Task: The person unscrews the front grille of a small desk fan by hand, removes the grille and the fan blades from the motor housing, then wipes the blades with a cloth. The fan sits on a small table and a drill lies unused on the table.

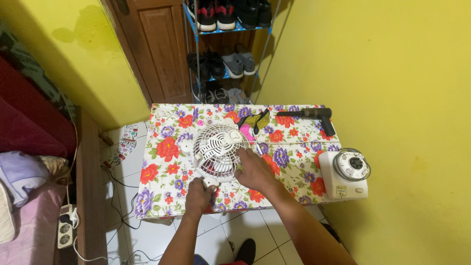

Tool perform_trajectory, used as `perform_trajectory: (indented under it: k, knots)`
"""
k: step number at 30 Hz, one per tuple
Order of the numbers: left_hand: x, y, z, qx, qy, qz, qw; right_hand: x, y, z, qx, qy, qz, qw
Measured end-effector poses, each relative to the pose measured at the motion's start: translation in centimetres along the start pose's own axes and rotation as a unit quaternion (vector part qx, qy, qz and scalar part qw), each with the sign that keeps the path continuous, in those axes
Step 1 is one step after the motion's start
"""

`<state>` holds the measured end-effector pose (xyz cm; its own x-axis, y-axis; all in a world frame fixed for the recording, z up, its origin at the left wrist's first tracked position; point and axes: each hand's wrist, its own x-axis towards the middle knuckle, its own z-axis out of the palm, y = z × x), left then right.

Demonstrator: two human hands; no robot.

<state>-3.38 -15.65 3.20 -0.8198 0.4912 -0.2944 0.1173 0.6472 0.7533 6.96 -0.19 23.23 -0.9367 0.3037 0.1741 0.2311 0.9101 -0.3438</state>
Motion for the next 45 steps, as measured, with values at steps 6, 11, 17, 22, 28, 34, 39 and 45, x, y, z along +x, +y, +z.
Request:
perform_trajectory:
  k: [6, 11, 17, 22, 28, 34, 39, 45]
  knots:
    - [0.0, 0.0, -0.1, -0.003, 0.007, 0.007, 1.000, 0.3, 0.1, 0.6, -0.063, -0.186, 0.259, 0.946]
    - [0.1, 0.0, 0.0, -0.004, 0.000, -0.002, 1.000, -0.5, 0.9, 0.8, -0.004, 0.015, 0.003, 1.000]
    - [0.0, -0.2, 0.1, -0.008, 0.015, 0.017, 1.000, 0.1, 0.7, 0.8, -0.067, -0.174, 0.228, 0.956]
    - [0.1, -0.2, -0.1, 0.006, 0.003, 0.011, 1.000, -0.3, 0.4, 0.3, -0.018, -0.032, 0.020, 0.999]
    - [-0.1, 0.0, -0.1, 0.008, 0.003, 0.006, 1.000, 0.1, 0.0, 0.0, -0.019, -0.166, 0.222, 0.961]
    - [0.1, 0.0, -0.1, -0.002, 0.006, 0.020, 1.000, -0.1, 0.3, -0.2, -0.008, -0.071, 0.078, 0.994]
    - [0.1, 0.0, -0.1, -0.001, 0.004, 0.016, 1.000, 0.1, 0.7, 0.1, -0.038, -0.159, 0.160, 0.974]
    - [0.0, 0.2, -0.2, 0.003, -0.006, 0.005, 1.000, 0.3, 1.2, 0.4, -0.048, -0.162, 0.187, 0.968]
